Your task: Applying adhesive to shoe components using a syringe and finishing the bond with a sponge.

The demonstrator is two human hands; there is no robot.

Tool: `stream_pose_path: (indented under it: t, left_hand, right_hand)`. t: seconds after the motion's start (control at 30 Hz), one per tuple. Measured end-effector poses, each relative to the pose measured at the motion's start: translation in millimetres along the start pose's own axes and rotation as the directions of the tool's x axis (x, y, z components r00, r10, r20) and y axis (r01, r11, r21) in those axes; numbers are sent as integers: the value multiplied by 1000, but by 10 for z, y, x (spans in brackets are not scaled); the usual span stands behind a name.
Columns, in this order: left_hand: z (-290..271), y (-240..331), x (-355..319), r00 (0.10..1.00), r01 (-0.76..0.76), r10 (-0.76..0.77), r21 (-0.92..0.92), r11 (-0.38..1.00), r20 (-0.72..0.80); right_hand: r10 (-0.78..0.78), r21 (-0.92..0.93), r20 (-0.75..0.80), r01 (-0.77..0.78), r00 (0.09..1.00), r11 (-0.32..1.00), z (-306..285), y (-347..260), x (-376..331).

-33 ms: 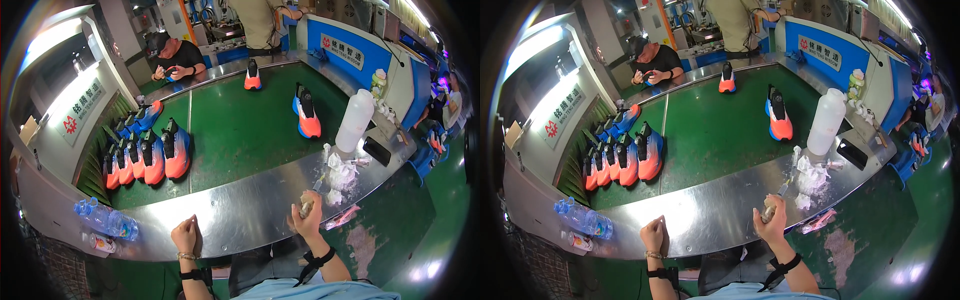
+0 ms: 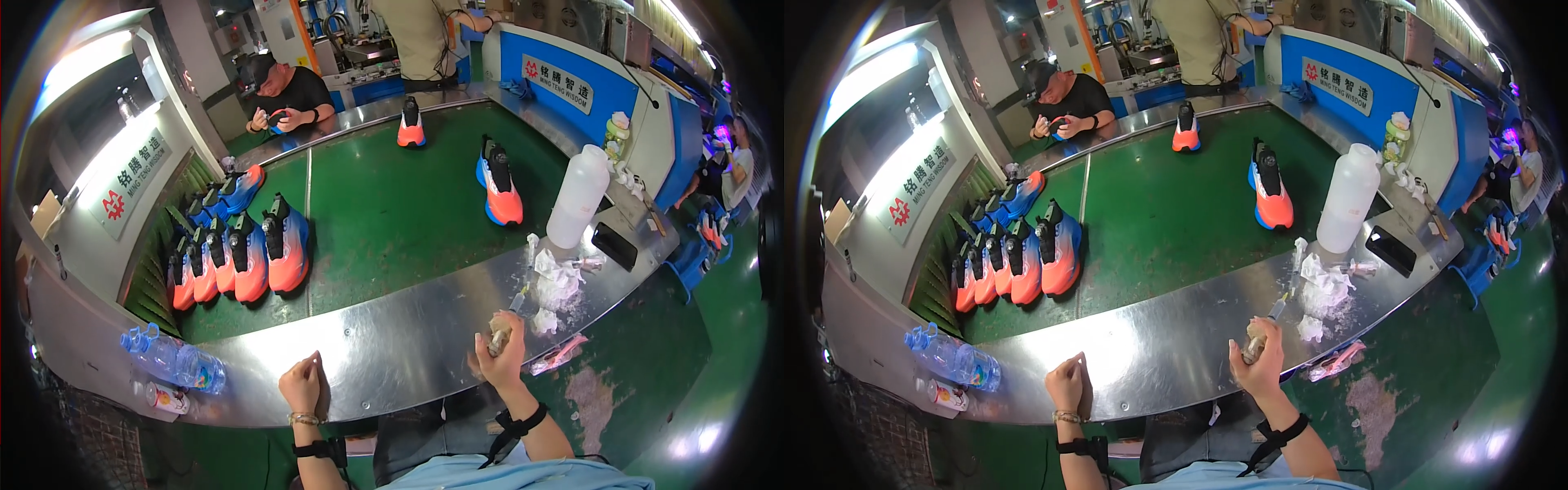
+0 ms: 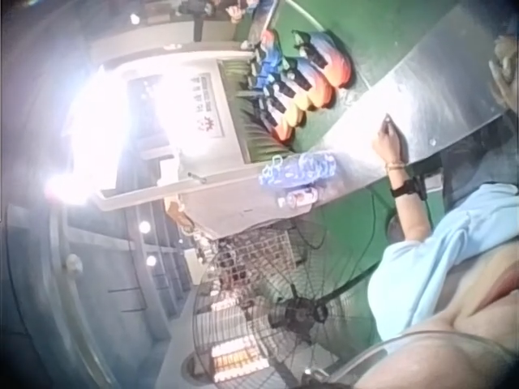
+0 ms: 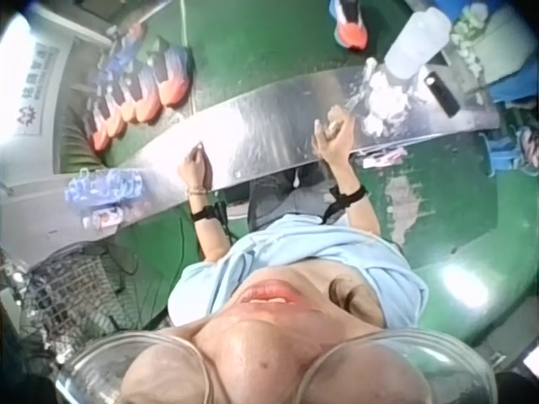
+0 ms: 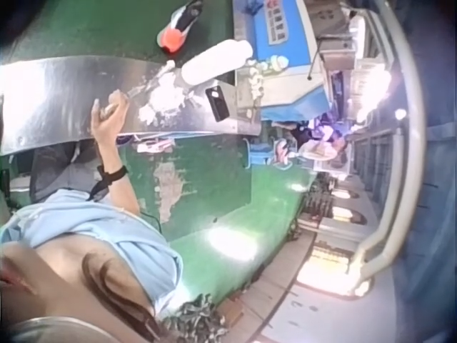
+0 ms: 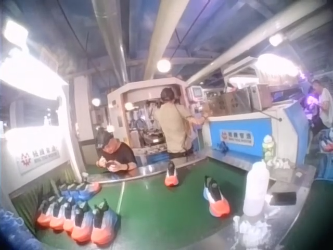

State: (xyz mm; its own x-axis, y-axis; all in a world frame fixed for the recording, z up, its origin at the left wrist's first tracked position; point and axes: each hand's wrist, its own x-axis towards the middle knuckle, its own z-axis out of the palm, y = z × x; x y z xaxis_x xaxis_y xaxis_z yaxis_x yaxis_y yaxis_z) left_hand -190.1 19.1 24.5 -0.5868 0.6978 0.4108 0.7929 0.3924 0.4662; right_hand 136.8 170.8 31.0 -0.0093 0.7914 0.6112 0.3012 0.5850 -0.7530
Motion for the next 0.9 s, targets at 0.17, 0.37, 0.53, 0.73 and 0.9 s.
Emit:
stream_pose_path:
  t: [0.17, 0.37, 0.53, 0.73, 0.9]
  left_hand:
    - [-13, 9, -4, 1000, -1, 1, 16, 1000, 9]
    - [29, -9, -15, 999, 34, -34, 0, 999, -26]
    - [18, -3, 5, 999, 31, -31, 0, 1000, 14]
    - [-7, -52, 22, 1000, 27, -27, 17, 1000, 14]
    - [-10, 0, 1, 997, -76, 73, 114, 991, 35]
  right_hand:
    - [30, 24, -4, -30, 1000, 999, 4, 22, -15]
    - [52, 35, 10, -52, 999, 998, 13, 21, -16]
    - [56, 35, 12, -56, 998, 998, 20, 74, -38]
    - [36, 45, -2, -36, 999, 998, 43, 13, -12]
    - [48, 39, -33, -47, 998, 998, -3, 42, -32]
